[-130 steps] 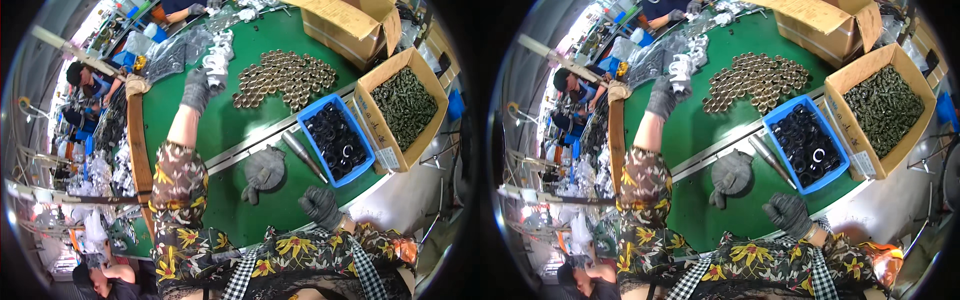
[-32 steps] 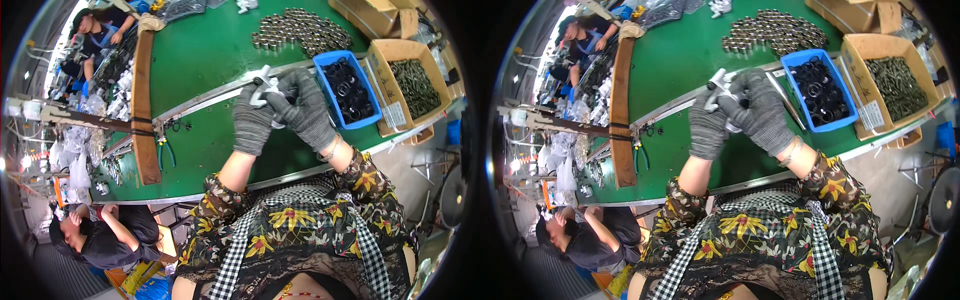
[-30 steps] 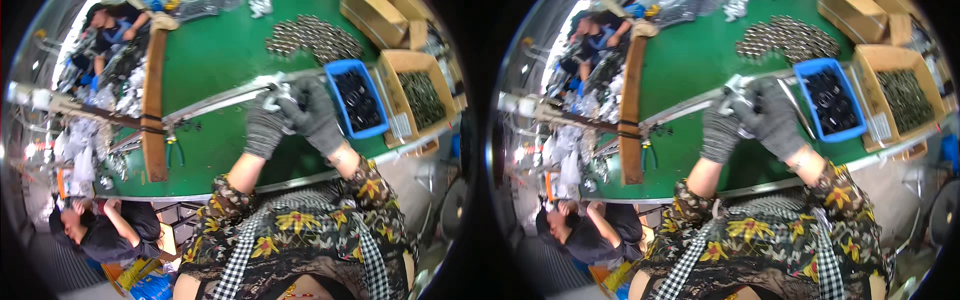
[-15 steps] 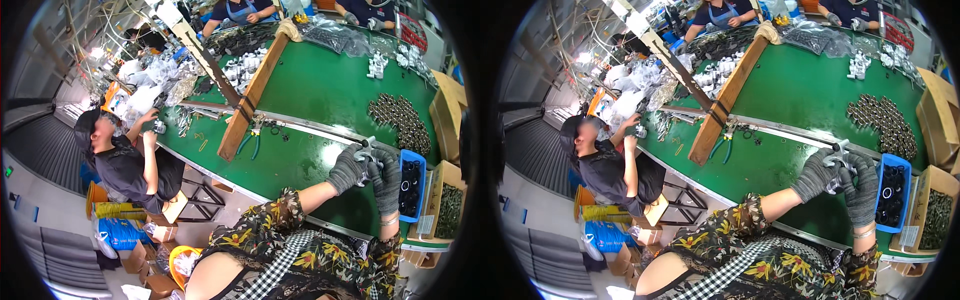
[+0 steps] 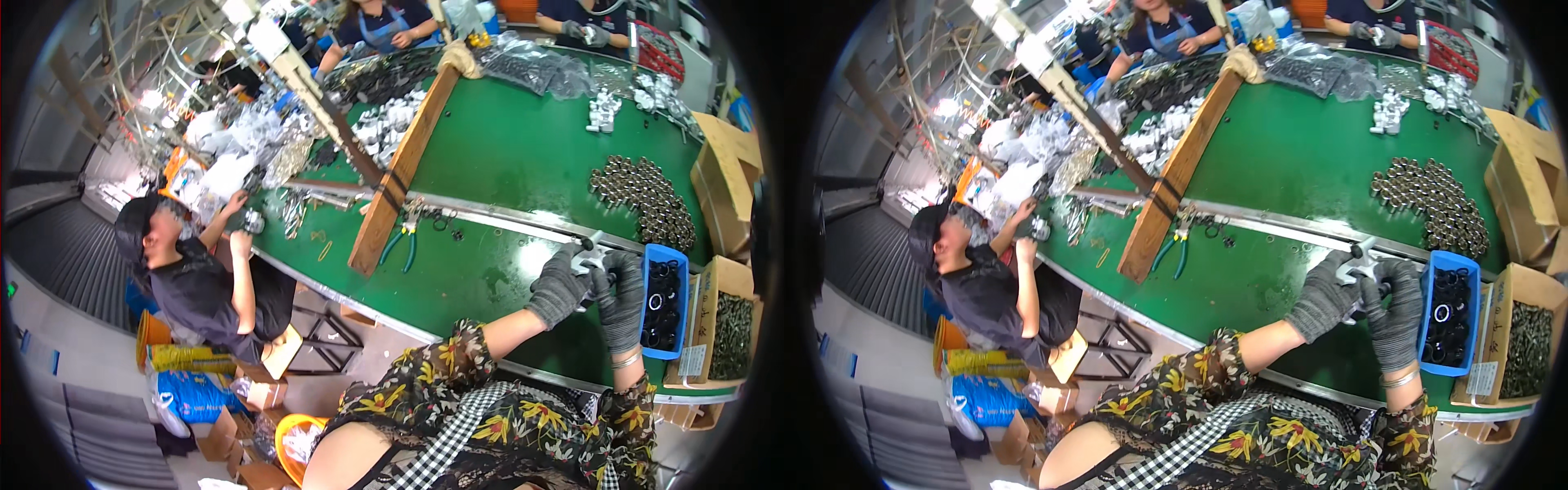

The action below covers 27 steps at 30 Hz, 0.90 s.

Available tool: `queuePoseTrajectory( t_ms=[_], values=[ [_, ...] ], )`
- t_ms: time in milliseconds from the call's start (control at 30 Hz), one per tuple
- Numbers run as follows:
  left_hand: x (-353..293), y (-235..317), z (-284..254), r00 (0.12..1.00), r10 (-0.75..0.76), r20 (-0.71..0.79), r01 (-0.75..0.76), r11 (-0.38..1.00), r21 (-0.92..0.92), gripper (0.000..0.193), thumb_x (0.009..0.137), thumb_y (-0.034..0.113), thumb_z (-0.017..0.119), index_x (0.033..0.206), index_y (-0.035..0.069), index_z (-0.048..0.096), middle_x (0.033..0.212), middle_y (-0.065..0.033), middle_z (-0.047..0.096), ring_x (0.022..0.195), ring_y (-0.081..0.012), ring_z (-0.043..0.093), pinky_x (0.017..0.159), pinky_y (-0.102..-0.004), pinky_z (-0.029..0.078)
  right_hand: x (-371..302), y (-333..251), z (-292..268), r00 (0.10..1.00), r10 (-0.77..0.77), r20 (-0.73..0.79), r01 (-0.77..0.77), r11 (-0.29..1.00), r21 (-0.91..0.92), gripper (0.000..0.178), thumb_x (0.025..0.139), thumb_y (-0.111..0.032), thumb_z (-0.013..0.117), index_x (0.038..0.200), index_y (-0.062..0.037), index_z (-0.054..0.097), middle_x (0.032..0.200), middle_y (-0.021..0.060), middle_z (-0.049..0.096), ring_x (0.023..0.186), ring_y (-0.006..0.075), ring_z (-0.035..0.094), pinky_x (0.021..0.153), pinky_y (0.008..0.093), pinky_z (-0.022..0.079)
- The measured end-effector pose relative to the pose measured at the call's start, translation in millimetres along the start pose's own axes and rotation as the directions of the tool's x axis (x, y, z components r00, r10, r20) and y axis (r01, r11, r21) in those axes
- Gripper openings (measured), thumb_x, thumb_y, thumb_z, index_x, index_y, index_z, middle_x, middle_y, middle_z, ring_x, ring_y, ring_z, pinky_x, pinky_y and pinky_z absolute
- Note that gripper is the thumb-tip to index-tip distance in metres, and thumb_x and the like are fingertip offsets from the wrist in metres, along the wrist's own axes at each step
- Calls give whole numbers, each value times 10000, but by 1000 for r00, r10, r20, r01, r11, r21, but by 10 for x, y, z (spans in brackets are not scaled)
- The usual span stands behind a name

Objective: The person assembles metal housings by taking rubber seals and small components from containers, inserting them into the housings by hand, and pressing them into place using a metal rod.

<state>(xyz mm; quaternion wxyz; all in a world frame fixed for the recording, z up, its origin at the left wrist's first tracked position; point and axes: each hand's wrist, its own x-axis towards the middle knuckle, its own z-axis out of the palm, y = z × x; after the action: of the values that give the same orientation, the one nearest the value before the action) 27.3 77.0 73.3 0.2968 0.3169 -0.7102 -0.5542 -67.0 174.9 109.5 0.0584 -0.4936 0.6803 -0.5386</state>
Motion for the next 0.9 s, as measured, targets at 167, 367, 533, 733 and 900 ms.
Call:
queuePoseTrajectory(
  t_ms=[167, 367, 533, 733, 900],
  values=[
    [29, -105, 40, 999, -1, -42, 4, 998, 68, 376, 812, 101, 693, 1151, 5, 560, 956, -138, 648, 839, -207, 625, 761, -341, 524, -20, -112, -161, 994, 56, 90, -59, 998, 31, 263, 853, -120, 663, 1072, -4, 577, 907, 93, 613, 801, 173, 575, 746, 298, 481],
    [-27, 206, 10, 999, -5, 49, 2, 998, 65, 447, 816, 95, 681, 1221, 10, 511, 1014, -161, 614, 913, -236, 614, 813, -353, 509, -37, -56, -151, 993, 108, 37, -109, 994, 9, 237, 854, -71, 646, 1066, -10, 562, 880, 115, 624, 825, 194, 635, 748, 327, 514],
    [-152, 184, 100, 903, 406, 139, -427, 882, 201, 679, 733, 103, 739, 1323, 14, 415, 1202, -196, 515, 1119, -325, 527, 952, -402, 451, -111, 386, 23, 950, 269, -157, -175, 879, 444, 111, 934, -87, 542, 1025, -24, 552, 968, 69, 620, 954, 146, 613, 849, 331, 517],
    [-237, 369, 35, 929, 325, 179, -371, 819, 437, 712, 741, 263, 749, 1322, 22, 415, 1243, -217, 496, 1178, -388, 468, 1048, -456, 345, -127, 697, 122, 889, 382, 252, -284, 27, 959, 414, 1036, -246, 361, 1385, -38, 438, 1185, 70, 567, 1025, 156, 575, 923, 302, 487],
    [-281, 470, -85, 868, 393, 305, -495, 736, 462, 736, 761, 330, 729, 1355, 37, 407, 1311, -205, 470, 1229, -380, 438, 1059, -462, 330, -293, 597, 60, 914, 343, 216, -341, 364, 867, 442, 1025, -181, 390, 1449, -72, 330, 1246, 85, 545, 1102, 166, 545, 969, 313, 459]
  ],
)
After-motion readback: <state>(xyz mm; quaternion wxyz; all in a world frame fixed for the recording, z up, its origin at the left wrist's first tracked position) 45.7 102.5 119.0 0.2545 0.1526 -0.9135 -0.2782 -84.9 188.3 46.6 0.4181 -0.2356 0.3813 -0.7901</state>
